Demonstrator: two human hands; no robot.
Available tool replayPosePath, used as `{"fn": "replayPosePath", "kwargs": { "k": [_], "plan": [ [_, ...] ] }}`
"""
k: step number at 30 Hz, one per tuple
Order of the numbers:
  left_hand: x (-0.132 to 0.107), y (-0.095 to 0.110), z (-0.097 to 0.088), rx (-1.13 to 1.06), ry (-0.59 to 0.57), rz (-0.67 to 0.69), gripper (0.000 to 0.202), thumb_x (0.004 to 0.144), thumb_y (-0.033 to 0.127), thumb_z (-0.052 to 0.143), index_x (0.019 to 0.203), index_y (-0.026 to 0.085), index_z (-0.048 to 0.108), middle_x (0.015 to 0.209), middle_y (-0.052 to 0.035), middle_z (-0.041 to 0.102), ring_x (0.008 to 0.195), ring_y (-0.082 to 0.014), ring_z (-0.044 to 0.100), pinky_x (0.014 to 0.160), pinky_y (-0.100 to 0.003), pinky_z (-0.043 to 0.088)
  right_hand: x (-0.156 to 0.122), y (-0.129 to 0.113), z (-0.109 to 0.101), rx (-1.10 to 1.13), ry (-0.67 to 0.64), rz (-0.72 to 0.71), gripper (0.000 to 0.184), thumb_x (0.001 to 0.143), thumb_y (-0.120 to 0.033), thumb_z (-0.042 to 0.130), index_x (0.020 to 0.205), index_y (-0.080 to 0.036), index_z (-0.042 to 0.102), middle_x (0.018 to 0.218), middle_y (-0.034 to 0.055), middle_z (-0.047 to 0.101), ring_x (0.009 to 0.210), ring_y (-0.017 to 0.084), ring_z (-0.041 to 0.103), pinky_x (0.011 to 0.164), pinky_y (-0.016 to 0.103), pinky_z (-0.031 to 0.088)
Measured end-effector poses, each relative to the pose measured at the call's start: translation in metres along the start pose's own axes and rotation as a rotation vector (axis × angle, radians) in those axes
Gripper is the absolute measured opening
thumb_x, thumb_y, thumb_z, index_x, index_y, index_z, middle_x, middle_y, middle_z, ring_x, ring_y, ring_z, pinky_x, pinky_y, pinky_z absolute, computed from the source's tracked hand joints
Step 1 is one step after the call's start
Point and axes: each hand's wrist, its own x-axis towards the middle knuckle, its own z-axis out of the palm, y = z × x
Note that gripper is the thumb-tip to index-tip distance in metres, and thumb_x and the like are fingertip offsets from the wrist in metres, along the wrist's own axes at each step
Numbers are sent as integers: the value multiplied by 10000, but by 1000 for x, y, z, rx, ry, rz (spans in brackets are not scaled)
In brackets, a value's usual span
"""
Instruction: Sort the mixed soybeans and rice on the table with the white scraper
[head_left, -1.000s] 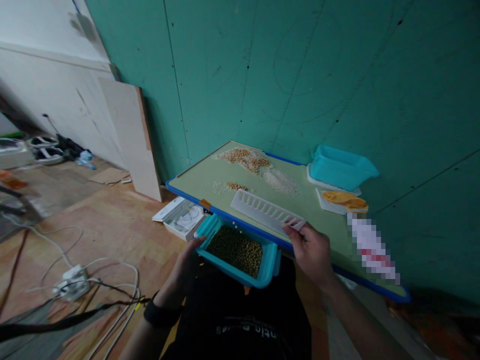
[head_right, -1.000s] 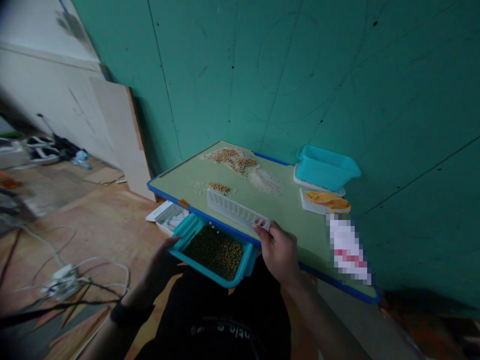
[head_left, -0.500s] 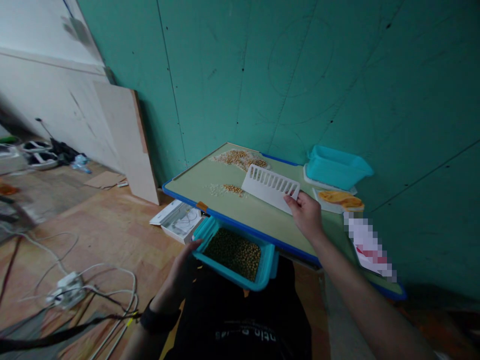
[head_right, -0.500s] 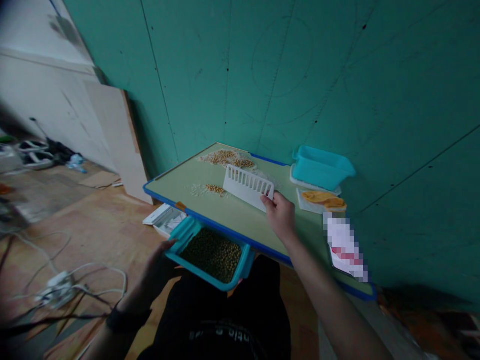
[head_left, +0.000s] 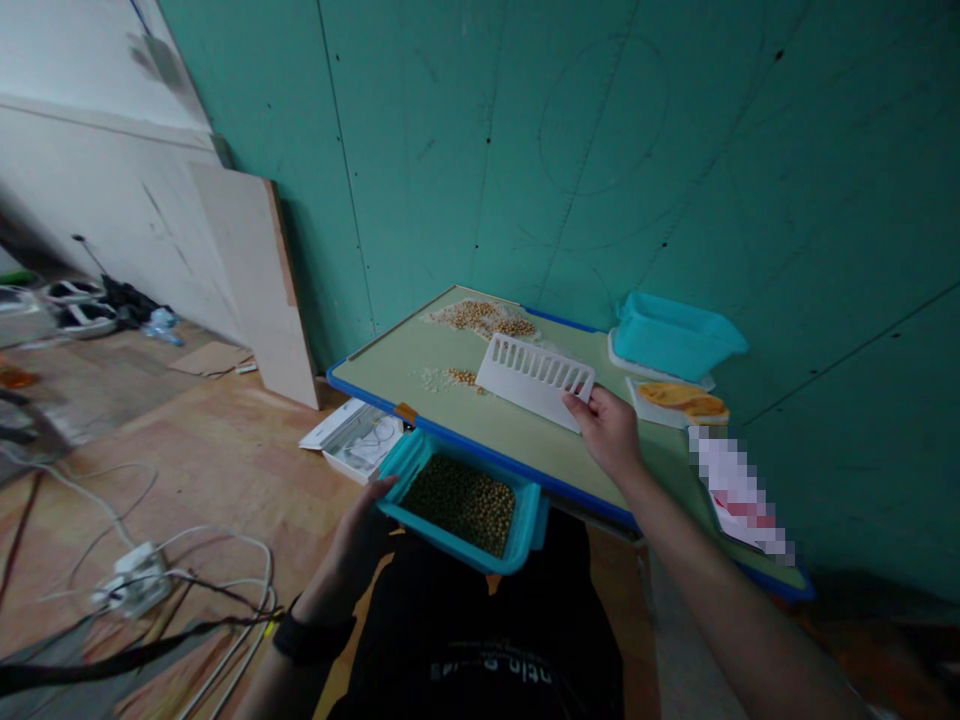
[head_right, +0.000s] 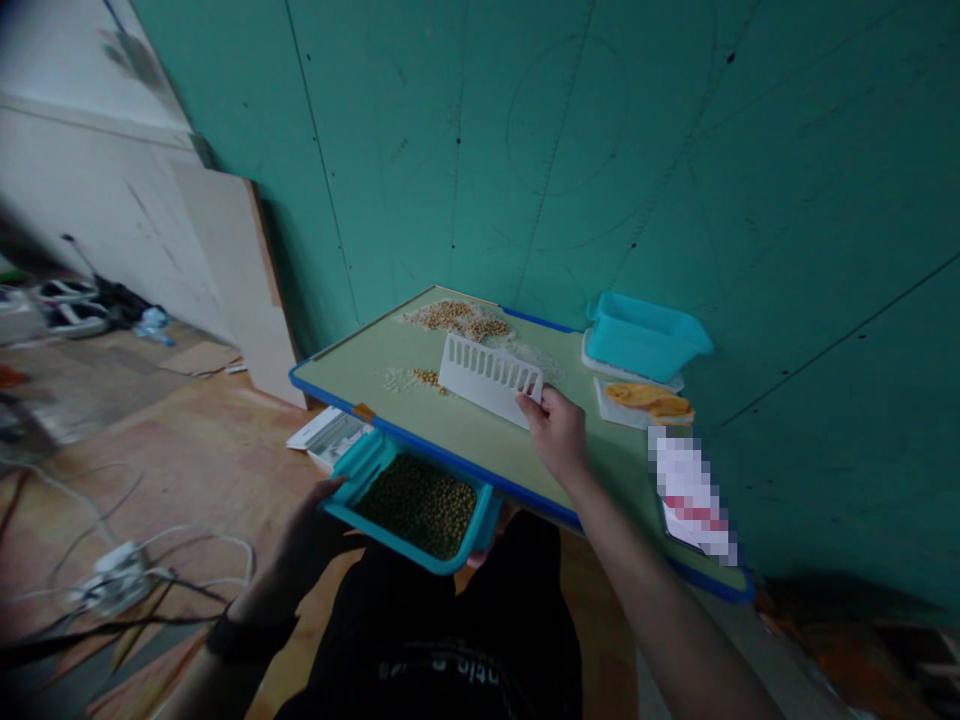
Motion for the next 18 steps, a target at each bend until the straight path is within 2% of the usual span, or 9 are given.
{"fn": "replayPosePath", "kwargs": {
  "k": [4, 8, 14, 18],
  "plan": [
    [11, -1, -12, 41, -26, -45, 381, 673, 529, 905, 856, 226, 765, 809, -100, 821, 1054, -404, 795, 792, -437, 677, 3, 1, 4, -6, -1, -18, 362, 909, -576, 653, 825, -228, 705, 674, 46, 705, 732, 241, 659, 677, 319, 476],
    [19, -2, -20, 71, -64, -76, 468, 647, 614, 905, 869, 219, 789, 817, -85, 820, 1034, -390, 798, 730, -415, 677, 6, 2, 8, 15, 0, -44, 391, 884, -600, 666, 801, -219, 697, 644, 31, 699, 623, 208, 611, 597, 305, 422],
    [19, 0, -21, 55, -70, -65, 430, 656, 586, 903, 873, 227, 809, 849, -88, 834, 981, -386, 802, 710, -426, 677, 4, 0, 9, 57, -33, -67, 406, 888, -612, 684, 820, -213, 713, 670, 37, 730, 608, 205, 630, 595, 302, 444],
    [19, 1, -21, 46, -32, -42, 456, 663, 592, 885, 931, 228, 823, 913, -102, 851, 906, -374, 801, 695, -453, 679, 3, -3, 10, 87, -50, -79, 389, 887, -600, 694, 820, -217, 714, 697, 43, 750, 649, 221, 676, 613, 305, 476]
  ]
}}
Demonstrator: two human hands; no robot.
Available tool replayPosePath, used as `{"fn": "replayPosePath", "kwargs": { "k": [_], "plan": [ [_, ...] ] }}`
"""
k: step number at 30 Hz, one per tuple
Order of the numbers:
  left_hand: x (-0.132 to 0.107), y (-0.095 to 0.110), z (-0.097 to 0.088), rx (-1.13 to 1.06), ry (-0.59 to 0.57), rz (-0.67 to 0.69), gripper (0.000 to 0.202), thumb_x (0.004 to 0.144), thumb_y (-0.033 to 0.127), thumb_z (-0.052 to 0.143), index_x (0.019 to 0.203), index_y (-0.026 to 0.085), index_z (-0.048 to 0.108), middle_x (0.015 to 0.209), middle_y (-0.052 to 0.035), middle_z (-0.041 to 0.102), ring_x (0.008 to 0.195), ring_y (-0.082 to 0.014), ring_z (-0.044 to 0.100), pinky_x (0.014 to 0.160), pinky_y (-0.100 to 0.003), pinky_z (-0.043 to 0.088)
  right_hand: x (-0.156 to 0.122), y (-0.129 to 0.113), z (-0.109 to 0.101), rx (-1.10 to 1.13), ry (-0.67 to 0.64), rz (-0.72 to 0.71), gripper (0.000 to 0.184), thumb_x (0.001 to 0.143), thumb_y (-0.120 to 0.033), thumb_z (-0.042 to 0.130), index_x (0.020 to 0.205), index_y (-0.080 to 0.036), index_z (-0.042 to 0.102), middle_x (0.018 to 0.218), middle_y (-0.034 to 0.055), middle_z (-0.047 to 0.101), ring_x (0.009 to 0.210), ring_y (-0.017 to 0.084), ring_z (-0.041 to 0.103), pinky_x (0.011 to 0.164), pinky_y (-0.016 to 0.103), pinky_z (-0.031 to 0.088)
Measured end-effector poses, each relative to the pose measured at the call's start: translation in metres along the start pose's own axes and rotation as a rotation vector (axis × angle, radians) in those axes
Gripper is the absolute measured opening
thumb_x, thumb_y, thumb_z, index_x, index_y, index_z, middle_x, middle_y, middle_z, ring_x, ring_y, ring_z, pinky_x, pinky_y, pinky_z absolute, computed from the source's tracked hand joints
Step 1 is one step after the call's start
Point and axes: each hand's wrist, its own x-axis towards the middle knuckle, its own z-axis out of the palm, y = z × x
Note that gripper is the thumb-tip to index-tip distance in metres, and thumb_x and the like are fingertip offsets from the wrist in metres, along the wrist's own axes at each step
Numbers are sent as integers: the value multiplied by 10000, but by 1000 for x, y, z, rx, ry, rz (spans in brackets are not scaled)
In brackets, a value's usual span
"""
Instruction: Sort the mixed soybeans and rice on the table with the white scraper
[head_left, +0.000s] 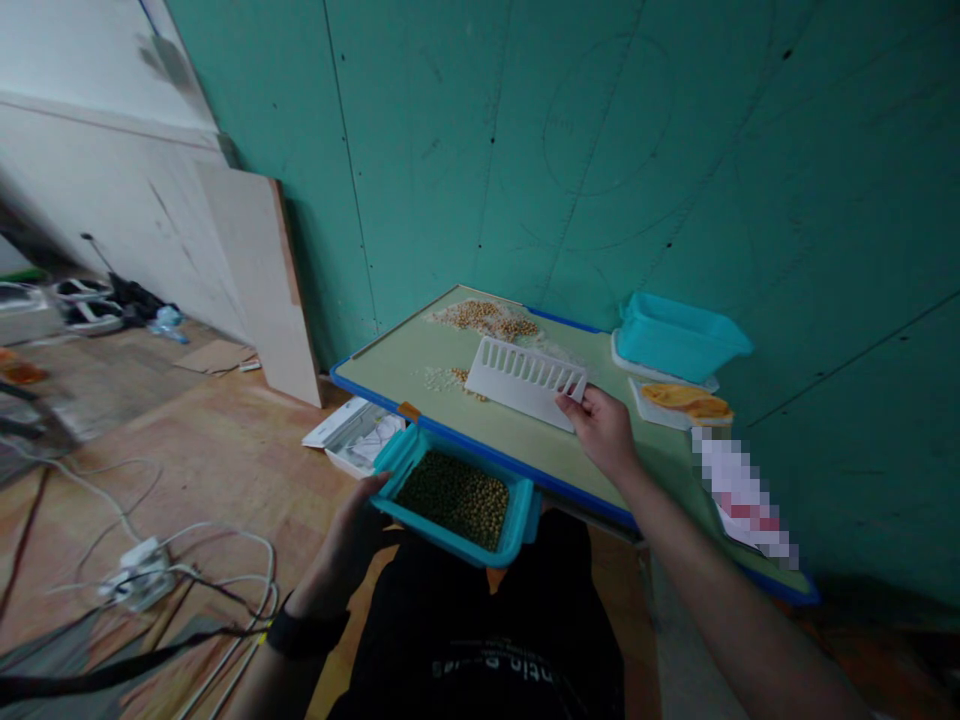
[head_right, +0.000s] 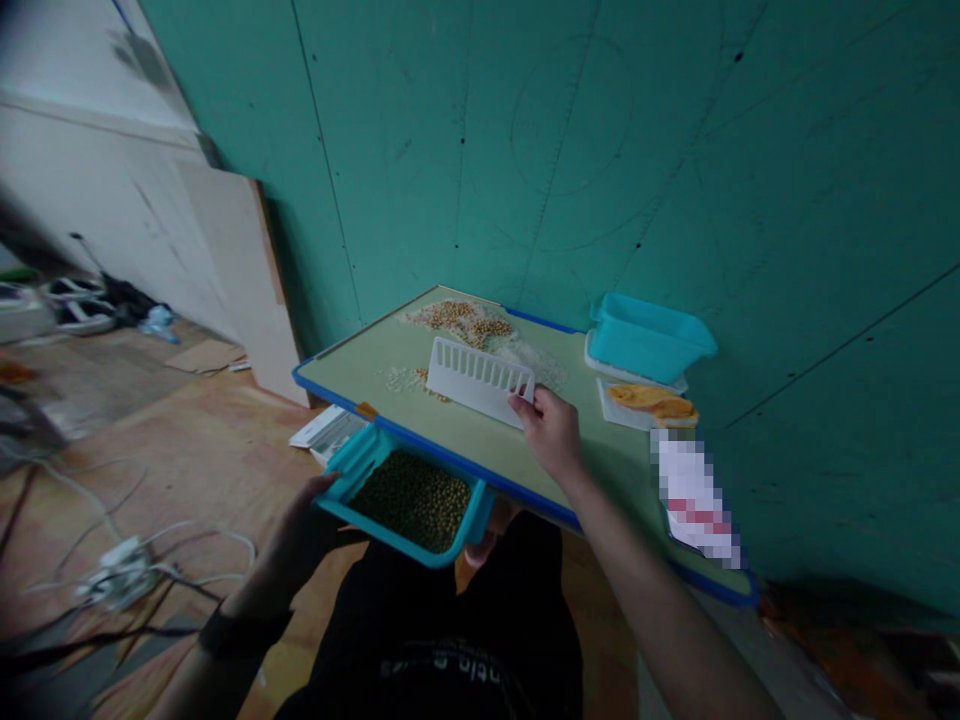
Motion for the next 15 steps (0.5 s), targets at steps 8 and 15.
{"fn": "replayPosePath", "kwargs": {
  "k": [8, 15],
  "plan": [
    [5, -1, -5, 43, 42, 34, 482, 743, 594, 834, 1066, 235, 829, 1071, -128, 853, 1002, -380, 780, 723, -471, 679, -4, -4, 2, 21, -21, -26, 331, 886, -540, 712, 810, -219, 745, 728, 51, 788, 672, 238, 726, 624, 310, 517],
    [-1, 8, 2, 17, 22, 35, 496, 642, 617, 899, 958, 239, 839, 906, -84, 832, 820, -326, 758, 689, -467, 676, -10, -6, 2, 123, -71, -33, 326, 872, -533, 753, 940, -222, 821, 877, 59, 849, 825, 270, 805, 749, 342, 617]
  ]
}}
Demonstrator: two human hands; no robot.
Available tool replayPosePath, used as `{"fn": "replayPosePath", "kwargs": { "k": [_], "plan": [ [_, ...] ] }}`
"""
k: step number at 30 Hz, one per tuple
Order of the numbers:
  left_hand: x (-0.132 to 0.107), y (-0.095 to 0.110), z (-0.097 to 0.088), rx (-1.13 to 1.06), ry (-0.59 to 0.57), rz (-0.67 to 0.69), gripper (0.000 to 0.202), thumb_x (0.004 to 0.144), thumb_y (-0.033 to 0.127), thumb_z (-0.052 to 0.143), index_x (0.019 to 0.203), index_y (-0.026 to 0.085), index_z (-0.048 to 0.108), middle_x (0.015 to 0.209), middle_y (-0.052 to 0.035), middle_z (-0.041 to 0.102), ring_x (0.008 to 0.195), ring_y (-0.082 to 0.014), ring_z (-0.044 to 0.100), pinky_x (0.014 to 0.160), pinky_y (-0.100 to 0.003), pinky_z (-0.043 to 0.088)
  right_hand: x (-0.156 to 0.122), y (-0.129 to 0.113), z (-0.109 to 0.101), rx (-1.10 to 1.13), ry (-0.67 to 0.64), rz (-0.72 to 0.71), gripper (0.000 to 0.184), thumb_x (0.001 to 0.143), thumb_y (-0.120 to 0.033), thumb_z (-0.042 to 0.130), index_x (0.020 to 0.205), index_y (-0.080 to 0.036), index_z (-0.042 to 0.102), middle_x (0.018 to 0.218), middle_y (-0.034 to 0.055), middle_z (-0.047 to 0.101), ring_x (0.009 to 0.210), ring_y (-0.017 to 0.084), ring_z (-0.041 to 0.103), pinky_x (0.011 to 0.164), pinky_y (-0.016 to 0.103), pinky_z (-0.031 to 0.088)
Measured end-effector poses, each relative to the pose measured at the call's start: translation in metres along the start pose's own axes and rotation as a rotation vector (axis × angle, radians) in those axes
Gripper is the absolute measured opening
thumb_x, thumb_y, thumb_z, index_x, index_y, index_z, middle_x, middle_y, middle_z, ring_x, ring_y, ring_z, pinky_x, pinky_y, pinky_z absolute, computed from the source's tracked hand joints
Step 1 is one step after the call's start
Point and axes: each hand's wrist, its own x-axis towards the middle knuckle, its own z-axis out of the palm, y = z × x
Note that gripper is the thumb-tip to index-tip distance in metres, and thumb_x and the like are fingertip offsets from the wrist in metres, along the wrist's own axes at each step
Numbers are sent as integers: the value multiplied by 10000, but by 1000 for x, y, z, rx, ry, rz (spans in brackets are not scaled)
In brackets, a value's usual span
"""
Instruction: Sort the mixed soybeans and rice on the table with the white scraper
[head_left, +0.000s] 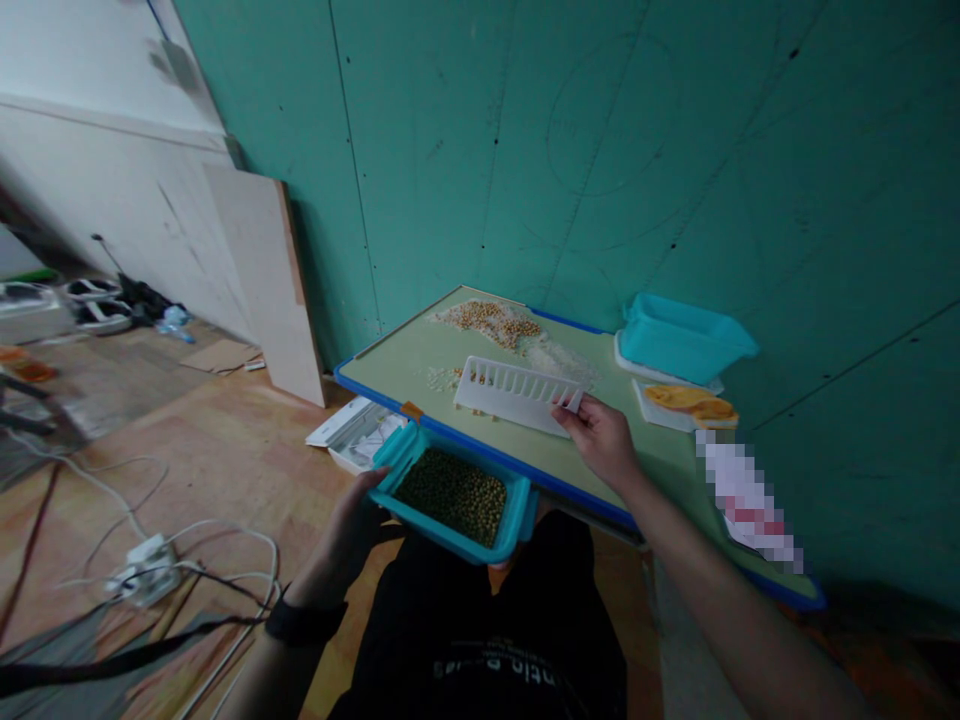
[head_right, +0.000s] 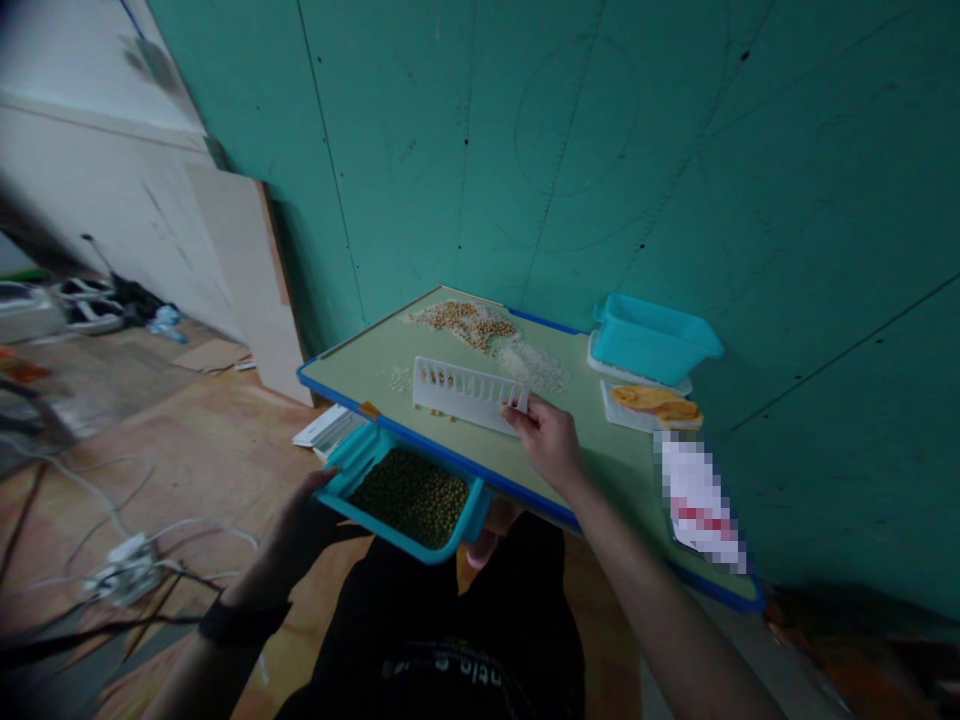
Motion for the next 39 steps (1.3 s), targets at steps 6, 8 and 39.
{"fn": "replayPosePath", "kwargs": {
  "k": [6, 8, 39],
  "plan": [
    [3, 0, -1, 0, -27, 10, 500, 599, 632, 908, 907, 251, 813, 898, -64, 829, 794, -316, 756, 696, -463, 674, -5, -3, -4, -7, -14, -10, 336, 861, -554, 779, 907, -226, 833, 846, 58, 853, 789, 277, 820, 722, 345, 638],
    [5, -1, -3, 8, -33, -8, 518, 588, 648, 901, 905, 248, 811, 873, -68, 821, 788, -315, 746, 697, -461, 670, -10, -6, -6, -6, -13, -17, 325, 872, -545, 779, 904, -226, 835, 848, 57, 856, 792, 281, 827, 721, 346, 647],
    [16, 33, -22, 58, -18, 36, 629, 702, 609, 870, 1152, 187, 744, 943, -94, 792, 796, -302, 707, 674, -478, 673, -28, -35, 23, -64, 24, -71, 252, 966, -475, 705, 898, -251, 801, 899, 58, 851, 813, 263, 809, 741, 314, 620]
  ]
}}
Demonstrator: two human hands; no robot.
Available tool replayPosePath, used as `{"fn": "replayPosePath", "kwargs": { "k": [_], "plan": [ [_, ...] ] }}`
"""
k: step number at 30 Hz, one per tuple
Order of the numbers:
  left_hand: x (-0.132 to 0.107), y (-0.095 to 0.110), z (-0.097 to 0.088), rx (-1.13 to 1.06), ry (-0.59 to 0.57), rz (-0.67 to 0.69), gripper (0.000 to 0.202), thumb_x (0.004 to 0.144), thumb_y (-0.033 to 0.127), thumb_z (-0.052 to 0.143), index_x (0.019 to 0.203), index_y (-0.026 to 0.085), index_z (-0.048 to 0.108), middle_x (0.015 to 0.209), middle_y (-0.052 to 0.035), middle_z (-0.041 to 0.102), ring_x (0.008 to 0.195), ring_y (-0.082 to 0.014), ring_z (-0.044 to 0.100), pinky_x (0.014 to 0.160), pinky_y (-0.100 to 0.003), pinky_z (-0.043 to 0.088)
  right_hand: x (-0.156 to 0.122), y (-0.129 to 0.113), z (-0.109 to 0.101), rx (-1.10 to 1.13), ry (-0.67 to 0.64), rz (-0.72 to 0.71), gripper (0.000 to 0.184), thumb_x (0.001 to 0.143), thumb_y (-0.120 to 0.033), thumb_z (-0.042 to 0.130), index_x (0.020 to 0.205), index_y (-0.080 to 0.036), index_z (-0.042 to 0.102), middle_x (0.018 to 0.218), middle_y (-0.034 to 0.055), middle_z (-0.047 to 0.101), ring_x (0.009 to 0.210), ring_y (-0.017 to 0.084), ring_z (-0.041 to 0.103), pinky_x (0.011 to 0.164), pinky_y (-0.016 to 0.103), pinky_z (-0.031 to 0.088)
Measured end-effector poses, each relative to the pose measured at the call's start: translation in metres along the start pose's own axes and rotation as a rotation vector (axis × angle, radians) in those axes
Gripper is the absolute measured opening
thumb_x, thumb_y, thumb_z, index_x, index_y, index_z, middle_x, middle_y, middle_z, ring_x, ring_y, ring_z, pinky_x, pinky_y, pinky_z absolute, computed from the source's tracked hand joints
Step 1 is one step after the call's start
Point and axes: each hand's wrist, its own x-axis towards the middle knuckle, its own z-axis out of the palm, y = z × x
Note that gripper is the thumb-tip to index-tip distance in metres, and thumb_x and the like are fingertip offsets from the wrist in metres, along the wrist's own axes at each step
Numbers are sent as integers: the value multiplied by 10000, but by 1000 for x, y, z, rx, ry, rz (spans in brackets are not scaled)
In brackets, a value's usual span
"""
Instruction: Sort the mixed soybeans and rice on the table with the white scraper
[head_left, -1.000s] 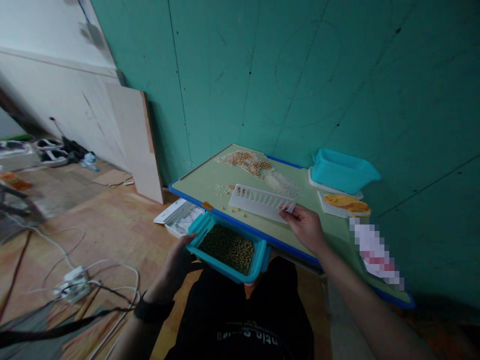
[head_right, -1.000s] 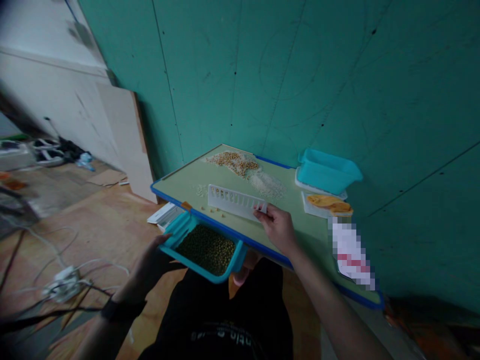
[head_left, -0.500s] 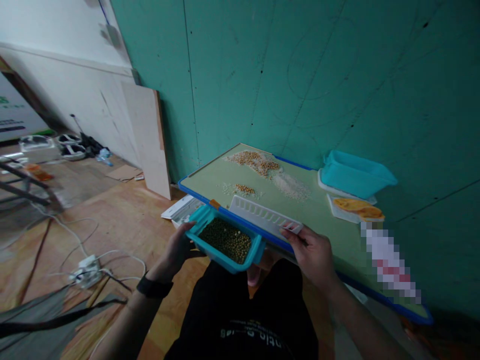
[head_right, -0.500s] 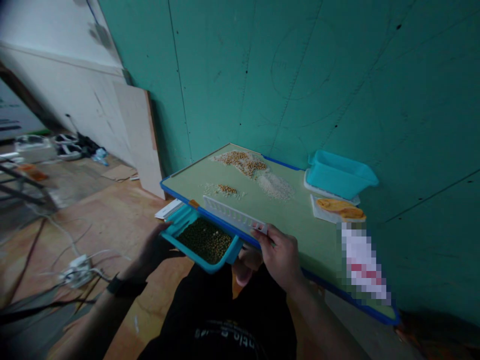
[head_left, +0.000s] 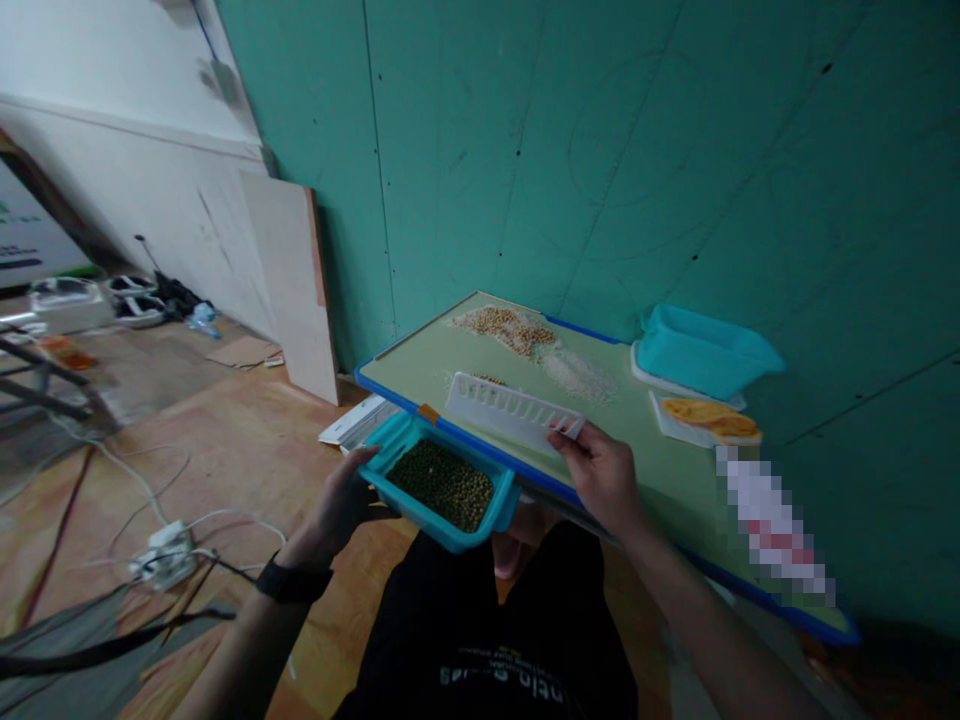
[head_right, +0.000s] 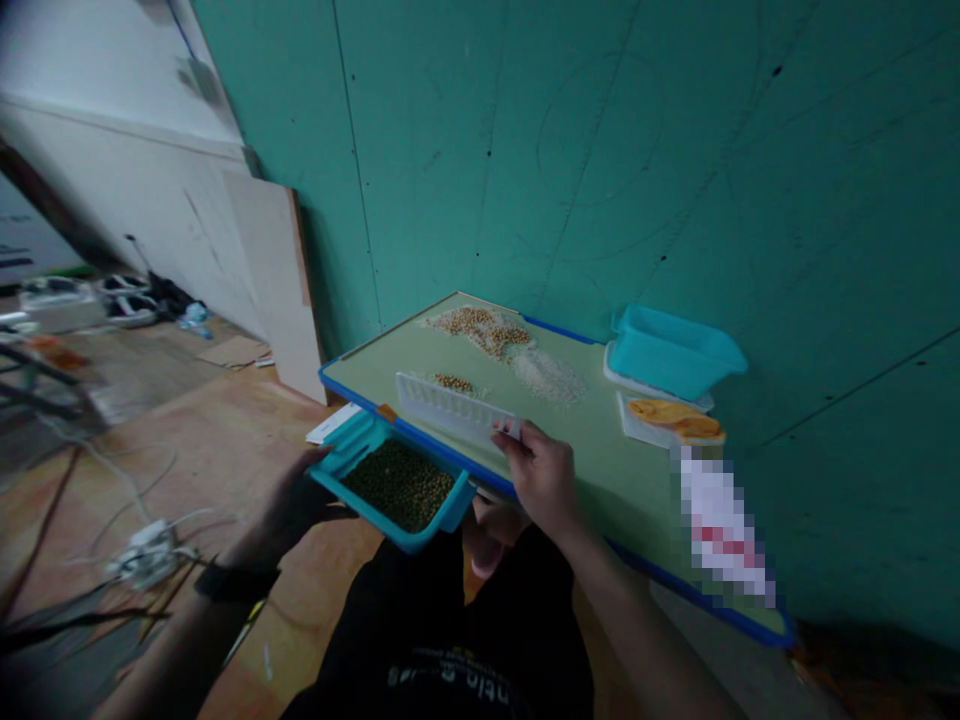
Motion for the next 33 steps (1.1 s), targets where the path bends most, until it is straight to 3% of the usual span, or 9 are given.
{"fn": "replayPosePath", "kwargs": {
  "k": [3, 7, 10, 14, 20, 25, 28, 33],
  "plan": [
    [-2, 2, 1, 10, -4, 5, 668, 707, 617, 862, 1194, 178, 731, 1018, -128, 808, 870, -337, 738, 709, -498, 676, 30, 15, -5, -18, 55, 5, 272, 944, -483, 711, 938, -229, 807, 869, 62, 841, 811, 266, 796, 760, 336, 616],
    [-3, -1, 0, -8, -11, 12, 582, 693, 608, 871, 1086, 199, 740, 923, -100, 802, 809, -318, 742, 689, -483, 675, 80, 41, 2, 56, -18, -4, 300, 891, -511, 747, 910, -216, 799, 905, 70, 846, 881, 283, 795, 838, 386, 626],
    [-2, -7, -1, -28, -18, -7, 543, 662, 613, 895, 1018, 224, 763, 862, -78, 803, 754, -295, 737, 698, -475, 685, 99, 54, 14, 129, -45, 20, 321, 852, -529, 782, 875, -209, 787, 906, 80, 845, 887, 292, 797, 831, 400, 632],
    [-6, -22, -1, -32, 18, 4, 513, 630, 644, 901, 929, 245, 781, 856, -86, 816, 768, -322, 760, 706, -487, 690, 101, 63, 23, 145, -42, 46, 315, 856, -524, 794, 904, -213, 795, 913, 76, 851, 912, 296, 800, 839, 403, 633],
    [-20, -43, 0, -96, 82, 71, 431, 669, 585, 902, 938, 269, 784, 877, -73, 815, 967, -387, 793, 803, -487, 690, 95, 68, 18, 107, -35, 34, 232, 860, -437, 788, 870, -205, 793, 867, 68, 840, 862, 284, 788, 856, 405, 628],
    [-24, -57, -6, -82, 96, 90, 421, 717, 518, 881, 1043, 287, 751, 919, -60, 821, 854, -329, 782, 720, -457, 675, 94, 69, 15, 95, -37, 45, 140, 854, -350, 785, 848, -211, 789, 824, 52, 827, 864, 279, 782, 871, 407, 629],
    [-27, -60, -5, -38, 109, 106, 459, 731, 513, 839, 1114, 279, 743, 1014, -79, 822, 938, -358, 781, 743, -486, 667, 94, 69, 15, 85, -32, 50, 121, 858, -332, 790, 848, -211, 789, 801, 41, 817, 882, 278, 785, 897, 409, 627],
    [-35, -56, 0, -48, 92, 131, 373, 695, 466, 832, 1017, 290, 761, 956, -72, 795, 1002, -375, 760, 785, -494, 660, 93, 71, 14, 89, -42, 58, 147, 864, -363, 795, 839, -218, 786, 786, 30, 804, 898, 276, 783, 886, 400, 630]
  ]
}}
